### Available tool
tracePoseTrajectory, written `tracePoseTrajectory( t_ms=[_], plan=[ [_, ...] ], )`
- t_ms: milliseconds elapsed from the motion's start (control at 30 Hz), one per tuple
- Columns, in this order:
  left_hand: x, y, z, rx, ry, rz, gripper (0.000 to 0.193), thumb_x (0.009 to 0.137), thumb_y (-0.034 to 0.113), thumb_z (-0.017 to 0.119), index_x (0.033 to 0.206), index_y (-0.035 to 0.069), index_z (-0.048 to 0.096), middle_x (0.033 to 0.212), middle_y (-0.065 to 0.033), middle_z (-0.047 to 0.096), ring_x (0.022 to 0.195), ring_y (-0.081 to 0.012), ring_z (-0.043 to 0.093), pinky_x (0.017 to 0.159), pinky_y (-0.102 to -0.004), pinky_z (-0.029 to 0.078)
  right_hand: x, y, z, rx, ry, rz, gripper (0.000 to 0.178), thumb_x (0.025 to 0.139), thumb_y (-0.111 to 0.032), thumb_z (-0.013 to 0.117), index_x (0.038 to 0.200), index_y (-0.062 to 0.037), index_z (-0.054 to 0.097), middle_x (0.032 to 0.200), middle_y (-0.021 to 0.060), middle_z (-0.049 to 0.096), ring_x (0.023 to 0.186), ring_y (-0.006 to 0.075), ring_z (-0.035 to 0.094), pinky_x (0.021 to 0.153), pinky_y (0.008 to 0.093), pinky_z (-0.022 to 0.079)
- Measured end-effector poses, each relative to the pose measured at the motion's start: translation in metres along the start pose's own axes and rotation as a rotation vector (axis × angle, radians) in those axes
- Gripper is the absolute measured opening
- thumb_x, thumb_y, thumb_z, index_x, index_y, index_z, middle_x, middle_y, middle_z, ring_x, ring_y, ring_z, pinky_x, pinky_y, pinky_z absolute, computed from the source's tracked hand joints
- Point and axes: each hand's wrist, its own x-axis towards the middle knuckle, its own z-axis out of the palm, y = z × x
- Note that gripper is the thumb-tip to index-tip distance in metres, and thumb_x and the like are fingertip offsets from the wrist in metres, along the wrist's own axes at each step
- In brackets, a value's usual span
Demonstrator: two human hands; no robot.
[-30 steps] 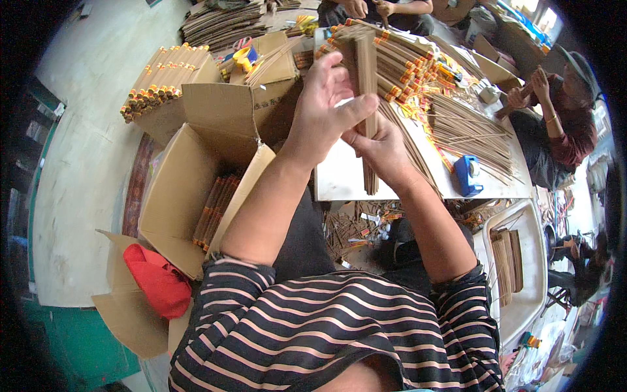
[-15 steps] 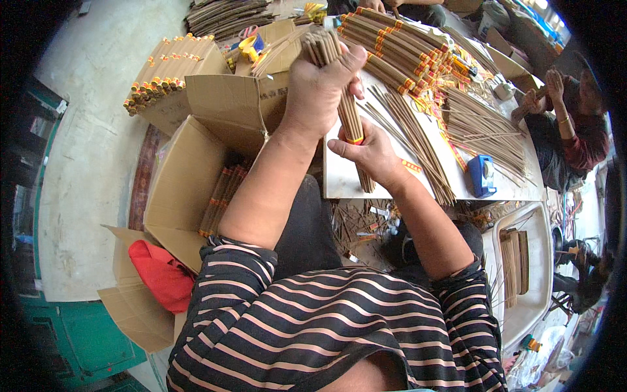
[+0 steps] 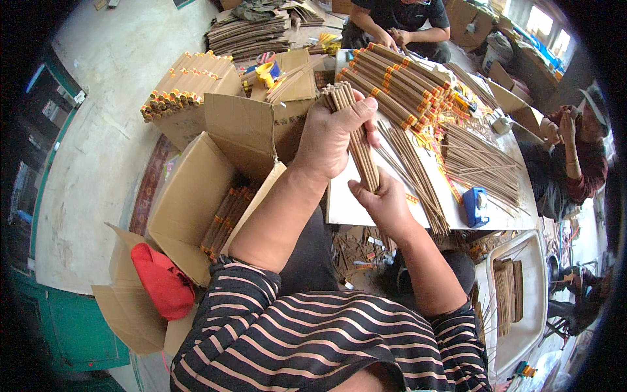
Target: The person gathers thin wooden sticks, aligns them into bundles, and wraps each bundle with a yellow and red paper band. The person then places the finished bundles into a cardboard box. Other workers are visible in the background performing similar tasks.
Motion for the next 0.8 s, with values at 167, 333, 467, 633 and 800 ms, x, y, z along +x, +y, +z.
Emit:
tracePoseTrajectory(
  t_ms=[167, 333, 467, 633, 800],
  plan=[
    [-0.002, 0.002, -0.012, -0.332, -0.237, -0.181, 0.015, 0.084, 0.022, 0.06, 0.08, 0.011, 0.051, 0.059, 0.0018, 0.046, 0.048, -0.0087, 0.044, 0.047, -0.0235, 0.039, -0.023, -0.03, -0.017, 0.668, -0.51, 0.375, 0.019, 0.078, -0.013, 0.065, 0.074, -0.0061, 0.048, 0.052, 0.0005, 0.047, 0.039, 0.0104, 0.043, 0.038, 0.0234, 0.035],
    [-0.009, 0.002, 0.009, -0.281, -0.131, -0.167, 0.023, 0.085, 0.024, 0.059, 0.07, 0.012, 0.046, 0.054, 0.0035, 0.041, 0.044, -0.0071, 0.041, 0.042, -0.0226, 0.036, -0.027, -0.02, -0.024, 0.631, -0.469, 0.321, 0.018, 0.079, -0.012, 0.063, 0.07, -0.0047, 0.049, 0.048, 0.0008, 0.047, 0.036, 0.0087, 0.042, 0.035, 0.0218, 0.034],
    [-0.009, 0.007, 0.005, -0.403, -0.342, -0.138, 0.024, 0.086, 0.022, 0.058, 0.069, 0.013, 0.044, 0.053, 0.0036, 0.04, 0.042, -0.0073, 0.039, 0.041, -0.0227, 0.035, -0.043, -0.028, -0.03, 0.913, -0.708, 0.429, 0.018, 0.077, -0.008, 0.064, 0.076, -0.005, 0.047, 0.05, -0.0002, 0.042, 0.038, 0.0086, 0.04, 0.037, 0.0217, 0.034],
    [-0.012, 0.01, 0.022, -0.162, -0.195, -0.024, 0.021, 0.087, 0.024, 0.057, 0.075, 0.01, 0.046, 0.052, 0.0026, 0.039, 0.039, -0.0081, 0.038, 0.037, -0.0234, 0.034, -0.035, -0.022, -0.029, 0.557, -0.483, 0.158, 0.023, 0.077, -0.019, 0.068, 0.083, -0.0021, 0.054, 0.063, 0.0022, 0.054, 0.055, 0.0109, 0.052, 0.055, 0.0235, 0.044],
    [-0.025, 0.016, 0.043, 0.263, -0.064, 0.177, 0.03, 0.077, 0.025, 0.071, 0.08, 0.006, 0.048, 0.056, 0.0003, 0.049, 0.044, -0.0043, 0.046, 0.038, -0.0175, 0.037, -0.018, -0.03, -0.011, 0.24, -0.062, -0.064, 0.03, 0.073, -0.02, 0.072, 0.088, -0.0003, 0.054, 0.068, 0.0033, 0.057, 0.063, 0.0092, 0.049, 0.062, 0.0255, 0.044]
  ],
)
